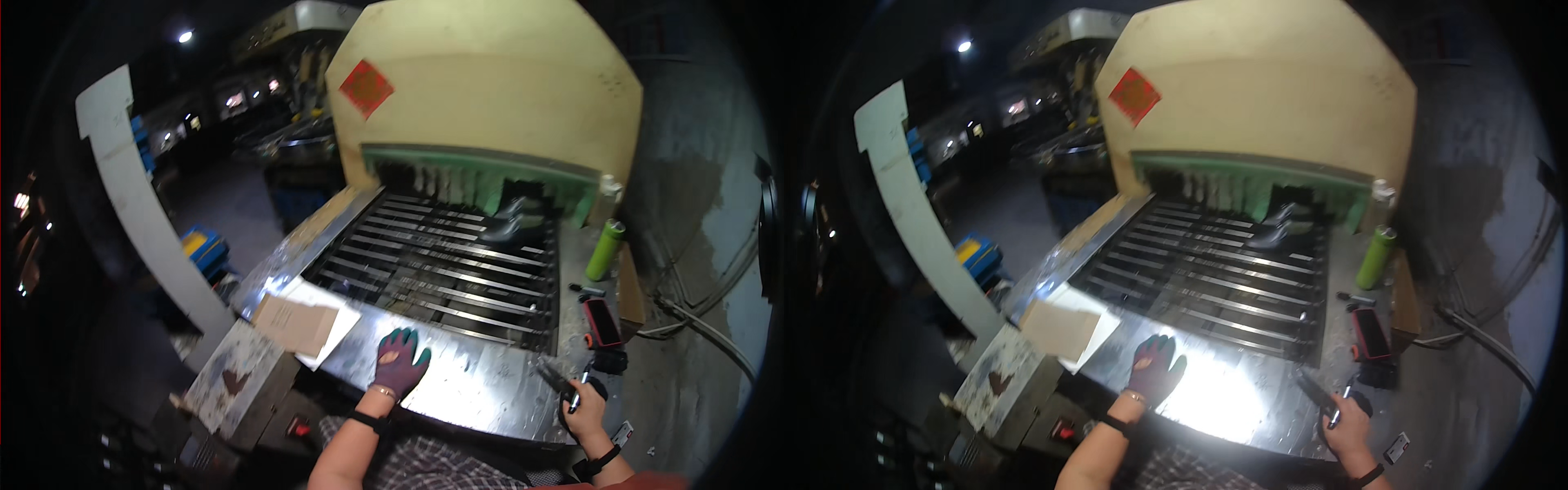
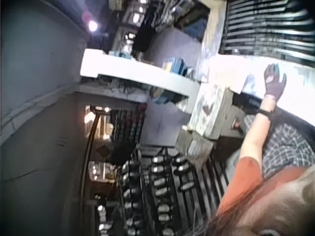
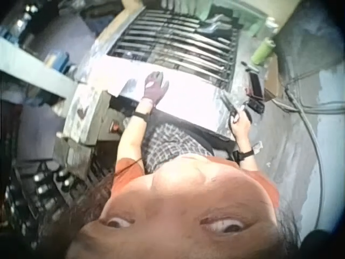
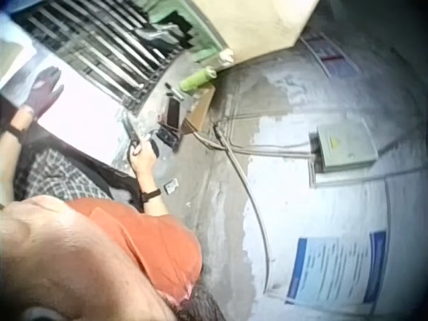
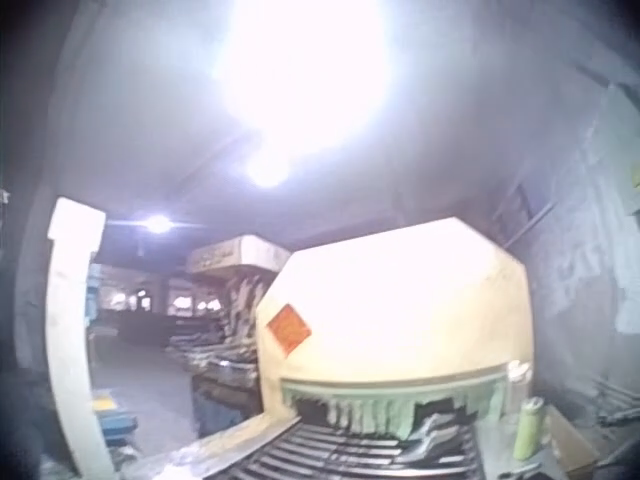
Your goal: Trim excess material from the soles of shoes and place them on a rack.
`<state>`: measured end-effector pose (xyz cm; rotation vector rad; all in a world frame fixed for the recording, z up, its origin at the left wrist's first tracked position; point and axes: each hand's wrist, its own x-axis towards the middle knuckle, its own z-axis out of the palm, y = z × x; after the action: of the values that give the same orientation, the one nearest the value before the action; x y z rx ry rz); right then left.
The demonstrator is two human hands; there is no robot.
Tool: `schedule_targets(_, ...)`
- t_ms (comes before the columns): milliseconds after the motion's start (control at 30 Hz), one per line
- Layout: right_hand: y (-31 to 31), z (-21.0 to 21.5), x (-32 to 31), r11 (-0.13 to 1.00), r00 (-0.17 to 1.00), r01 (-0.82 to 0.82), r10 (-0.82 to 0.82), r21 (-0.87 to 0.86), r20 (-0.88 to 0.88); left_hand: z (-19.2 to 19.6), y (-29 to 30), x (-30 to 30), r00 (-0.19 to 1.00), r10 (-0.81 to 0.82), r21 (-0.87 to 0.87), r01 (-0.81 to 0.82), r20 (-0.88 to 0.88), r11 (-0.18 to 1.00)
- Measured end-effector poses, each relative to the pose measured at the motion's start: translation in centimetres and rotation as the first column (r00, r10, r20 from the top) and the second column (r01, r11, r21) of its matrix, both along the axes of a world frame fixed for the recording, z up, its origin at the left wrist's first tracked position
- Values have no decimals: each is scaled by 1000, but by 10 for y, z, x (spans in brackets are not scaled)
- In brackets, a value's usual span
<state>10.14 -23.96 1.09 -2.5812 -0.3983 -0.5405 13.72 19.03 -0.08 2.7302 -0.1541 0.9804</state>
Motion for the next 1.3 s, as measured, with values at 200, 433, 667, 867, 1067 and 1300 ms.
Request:
schedule_targets(200, -5, -4, -5, 999, 999, 41, -40, -11, 35, 0, -8, 1, 994, 58, -55, -64, -97, 996)
schedule_targets(433, -2, -5, -3, 1000, 998, 29, -29, 2, 62, -5, 1, 3, 964, 114, -122, -146, -239, 982)
schedule_targets(667, -4, -18, 2, 999, 994, 49, -49, 2, 95, -14, 0, -4, 971, 165, -78, -181, -176, 980)
schedule_targets(867, -10, -30, 5, 999, 980, 40, -43, 21, 193, -6, -3, -5, 939, 178, -72, -207, -295, 976)
schedule_targets(1067, 1, -2, -8, 993, 986, 122, -121, 1, -111, -11, -4, -11, 942, 206, -68, -231, -264, 971)
schedule_targets(1300, -10, -23, 1, 999, 988, 53, -52, -4, 142, -12, -5, -18, 969, 175, -114, -196, -176, 974)
